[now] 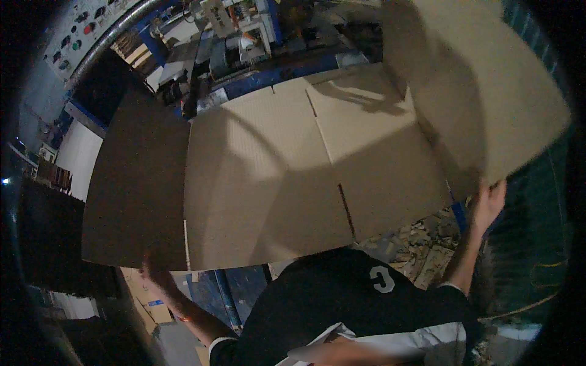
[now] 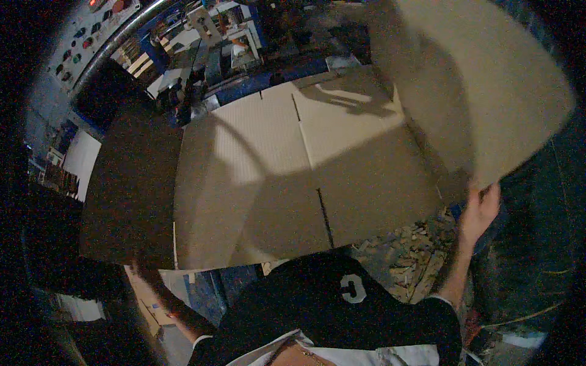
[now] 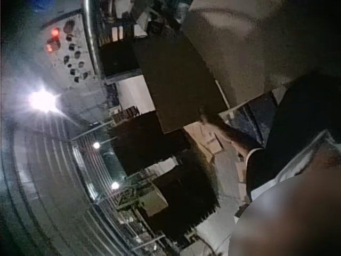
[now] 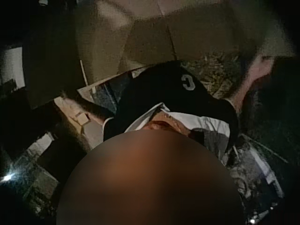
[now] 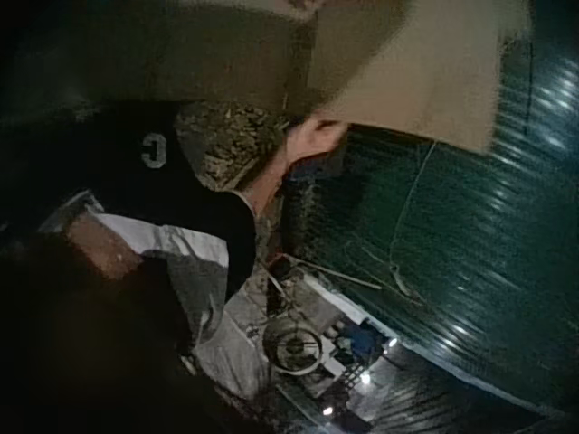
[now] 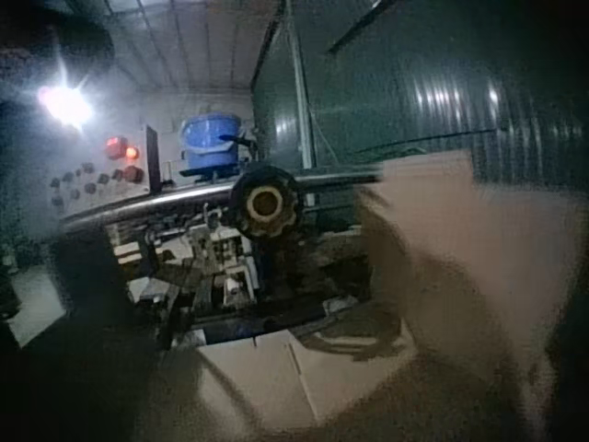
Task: The person repeatedly picks up flat cardboard sheets from a nearby pile and places them onto a growing stack on a workbench. The person uses both hands to align and smooth each sheet before adding the next one.
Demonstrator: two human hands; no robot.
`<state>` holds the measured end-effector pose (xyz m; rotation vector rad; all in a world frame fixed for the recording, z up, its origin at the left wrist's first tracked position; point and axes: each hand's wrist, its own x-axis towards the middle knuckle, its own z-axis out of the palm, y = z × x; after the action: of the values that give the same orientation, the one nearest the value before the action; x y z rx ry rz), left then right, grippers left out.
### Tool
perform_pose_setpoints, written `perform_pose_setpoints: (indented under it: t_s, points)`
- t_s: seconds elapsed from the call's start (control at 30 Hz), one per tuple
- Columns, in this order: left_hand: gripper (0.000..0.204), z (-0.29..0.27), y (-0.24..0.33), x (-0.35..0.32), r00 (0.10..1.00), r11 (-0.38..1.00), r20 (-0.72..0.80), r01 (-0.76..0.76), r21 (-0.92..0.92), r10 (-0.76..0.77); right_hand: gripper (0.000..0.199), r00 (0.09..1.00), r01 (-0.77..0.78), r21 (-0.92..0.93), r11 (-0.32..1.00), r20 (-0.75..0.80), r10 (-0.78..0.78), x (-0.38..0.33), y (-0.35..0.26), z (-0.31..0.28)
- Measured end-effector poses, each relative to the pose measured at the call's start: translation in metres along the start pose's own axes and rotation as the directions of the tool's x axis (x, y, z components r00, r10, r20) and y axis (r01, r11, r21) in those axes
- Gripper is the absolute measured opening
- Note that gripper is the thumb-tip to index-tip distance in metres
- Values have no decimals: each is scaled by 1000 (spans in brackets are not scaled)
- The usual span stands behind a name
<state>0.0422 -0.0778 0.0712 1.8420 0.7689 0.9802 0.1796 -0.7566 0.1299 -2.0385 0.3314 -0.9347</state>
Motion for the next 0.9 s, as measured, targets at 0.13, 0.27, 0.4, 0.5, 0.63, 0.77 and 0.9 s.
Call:
perform_pose_setpoints:
  t_s: [0.13,0.27,0.4,0.5,0.63,0.77,0.9]
  points:
    - [40,56,45,-78,891,980,425,-93,-175,160,30,760,446,32,894,514,-397,-63,10,33]
    - [48,115,83,-95,380,609,827,-791,58,415,33,404,712,124,691,732,-548,-71,6,70]
    - [49,132,100,-89,278,500,899,-862,79,337,37,356,662,226,715,744,-565,-57,-7,80]
    - [49,134,96,-83,274,479,895,-874,80,351,35,284,657,257,709,787,-548,-47,-5,84]
    - [47,141,86,-68,291,477,869,-876,74,400,37,182,647,312,695,823,-539,-24,6,107]
    - [47,159,91,-48,397,568,805,-818,93,440,59,171,827,237,510,758,-629,12,12,151]
    - [46,187,93,-29,460,592,727,-801,91,510,69,83,902,231,365,737,-671,36,11,179]
